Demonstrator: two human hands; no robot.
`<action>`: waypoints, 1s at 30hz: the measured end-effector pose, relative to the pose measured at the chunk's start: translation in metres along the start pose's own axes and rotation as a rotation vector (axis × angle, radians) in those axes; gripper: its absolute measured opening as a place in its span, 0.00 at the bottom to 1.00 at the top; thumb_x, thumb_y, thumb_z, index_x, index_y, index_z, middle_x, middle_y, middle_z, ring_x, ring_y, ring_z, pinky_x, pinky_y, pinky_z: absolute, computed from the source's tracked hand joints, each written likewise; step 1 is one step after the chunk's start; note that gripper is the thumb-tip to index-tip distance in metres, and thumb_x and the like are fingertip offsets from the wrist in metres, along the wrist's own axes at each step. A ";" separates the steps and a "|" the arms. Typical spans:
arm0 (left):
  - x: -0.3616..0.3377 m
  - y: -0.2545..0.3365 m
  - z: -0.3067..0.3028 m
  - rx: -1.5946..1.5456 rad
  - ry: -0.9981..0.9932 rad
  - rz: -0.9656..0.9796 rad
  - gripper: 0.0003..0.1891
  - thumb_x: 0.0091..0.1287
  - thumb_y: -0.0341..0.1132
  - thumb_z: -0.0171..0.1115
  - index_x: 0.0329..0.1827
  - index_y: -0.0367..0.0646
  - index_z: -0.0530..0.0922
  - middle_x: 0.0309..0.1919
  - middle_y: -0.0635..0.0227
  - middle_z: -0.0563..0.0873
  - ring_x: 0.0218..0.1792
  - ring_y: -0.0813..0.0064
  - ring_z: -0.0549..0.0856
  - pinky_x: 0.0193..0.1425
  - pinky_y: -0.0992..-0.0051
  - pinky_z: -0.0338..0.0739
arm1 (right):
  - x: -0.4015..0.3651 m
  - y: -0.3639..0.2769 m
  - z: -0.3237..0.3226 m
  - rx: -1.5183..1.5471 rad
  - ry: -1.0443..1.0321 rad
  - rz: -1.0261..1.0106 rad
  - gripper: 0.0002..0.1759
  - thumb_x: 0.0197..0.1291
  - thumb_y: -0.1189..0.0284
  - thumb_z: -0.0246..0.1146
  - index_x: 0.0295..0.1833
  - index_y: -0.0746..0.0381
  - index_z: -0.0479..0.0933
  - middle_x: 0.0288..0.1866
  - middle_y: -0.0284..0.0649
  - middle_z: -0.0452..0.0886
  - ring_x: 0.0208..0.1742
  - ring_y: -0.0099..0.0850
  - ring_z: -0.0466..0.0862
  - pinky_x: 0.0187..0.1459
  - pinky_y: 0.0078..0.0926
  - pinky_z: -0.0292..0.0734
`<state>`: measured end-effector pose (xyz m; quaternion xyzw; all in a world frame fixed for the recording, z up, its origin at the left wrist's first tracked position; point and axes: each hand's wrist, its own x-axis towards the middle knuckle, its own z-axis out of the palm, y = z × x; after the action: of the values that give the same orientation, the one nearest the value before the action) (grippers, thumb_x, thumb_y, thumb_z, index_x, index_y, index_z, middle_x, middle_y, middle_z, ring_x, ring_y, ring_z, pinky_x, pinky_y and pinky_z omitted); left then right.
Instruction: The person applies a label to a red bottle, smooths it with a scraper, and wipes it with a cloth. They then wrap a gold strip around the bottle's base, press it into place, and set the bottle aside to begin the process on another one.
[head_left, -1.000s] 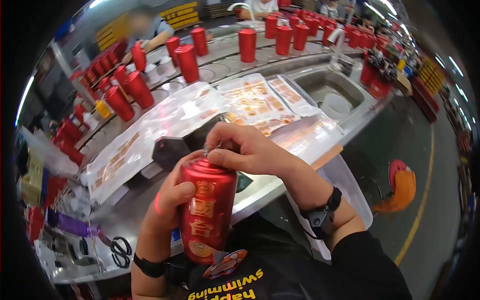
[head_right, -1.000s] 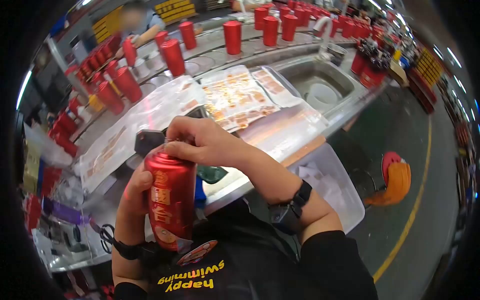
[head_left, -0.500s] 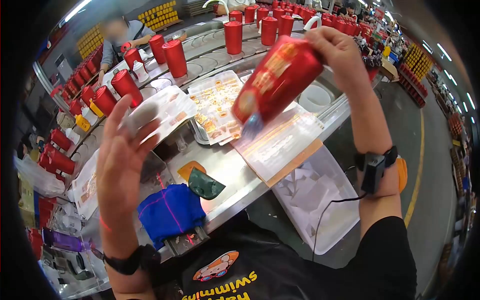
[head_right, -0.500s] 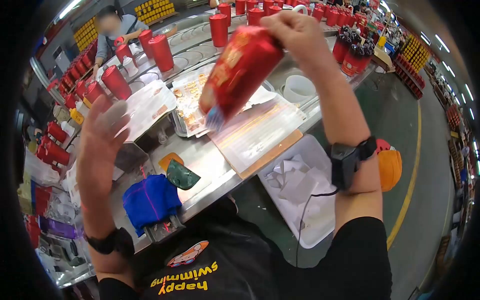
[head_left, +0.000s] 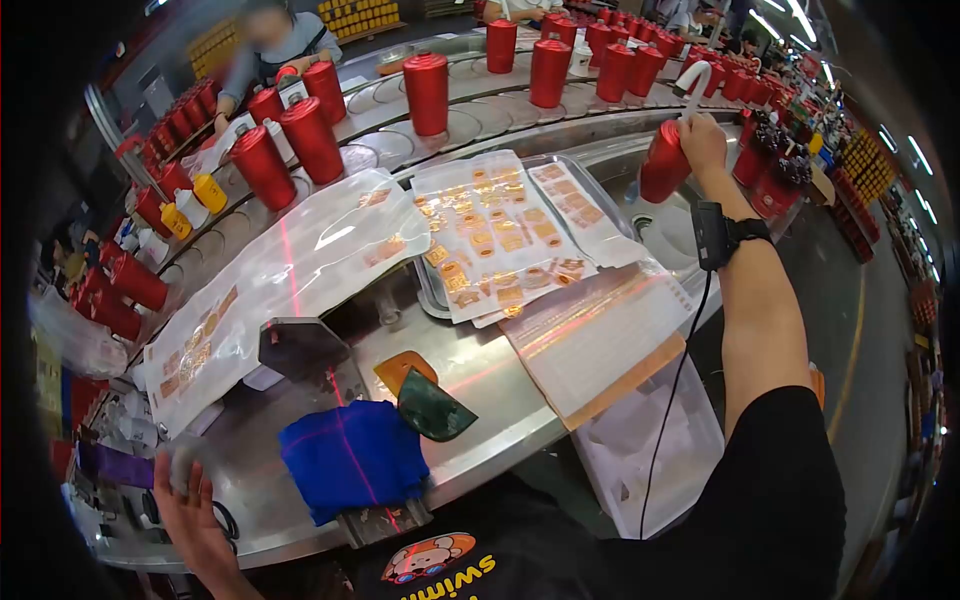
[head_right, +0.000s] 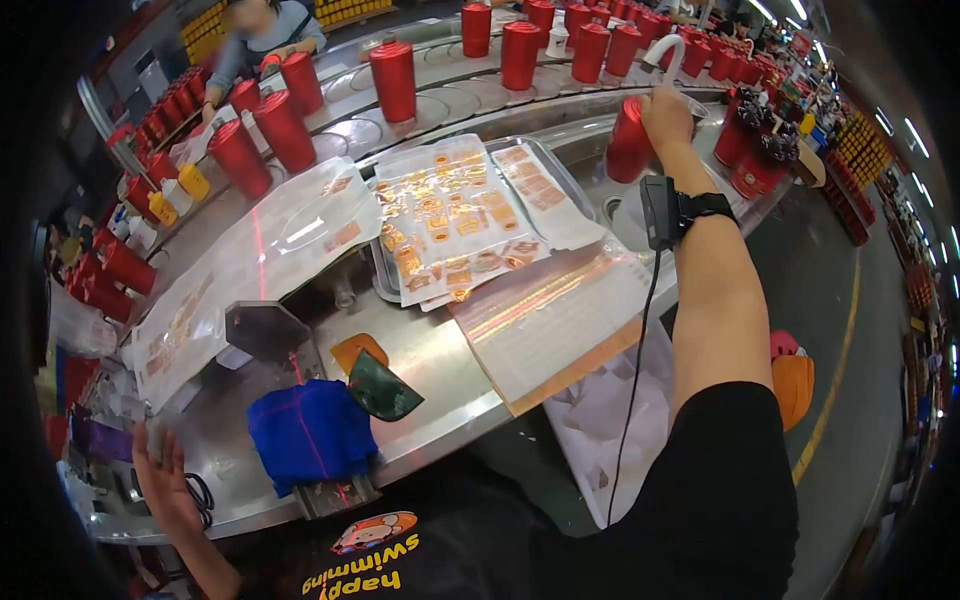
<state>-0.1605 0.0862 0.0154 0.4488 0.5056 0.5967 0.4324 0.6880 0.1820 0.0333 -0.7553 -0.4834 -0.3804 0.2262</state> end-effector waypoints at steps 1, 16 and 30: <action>-0.005 -0.002 -0.010 0.010 0.039 -0.014 0.31 0.74 0.48 0.53 0.76 0.45 0.62 0.69 0.66 0.71 0.63 0.69 0.75 0.65 0.73 0.69 | -0.006 -0.001 0.013 -0.022 -0.021 0.003 0.16 0.63 0.61 0.61 0.37 0.65 0.80 0.40 0.52 0.82 0.40 0.52 0.84 0.44 0.51 0.79; -0.025 -0.025 -0.027 0.076 -0.035 -0.022 0.29 0.77 0.47 0.50 0.75 0.40 0.63 0.69 0.63 0.72 0.63 0.70 0.75 0.66 0.73 0.68 | -0.058 -0.012 0.078 -0.031 -0.317 -0.080 0.16 0.58 0.60 0.65 0.37 0.65 0.81 0.42 0.53 0.83 0.47 0.51 0.83 0.52 0.45 0.78; -0.004 -0.014 0.066 0.121 -0.340 0.117 0.23 0.73 0.34 0.54 0.69 0.34 0.69 0.64 0.59 0.76 0.60 0.67 0.80 0.67 0.68 0.71 | 0.038 -0.071 -0.159 0.715 -0.059 -0.160 0.14 0.65 0.63 0.69 0.39 0.65 0.82 0.26 0.31 0.81 0.28 0.16 0.75 0.31 0.20 0.72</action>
<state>-0.0949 0.0978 0.0065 0.5972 0.4330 0.5048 0.4484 0.5767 0.1207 0.1582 -0.5989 -0.6497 -0.1822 0.4314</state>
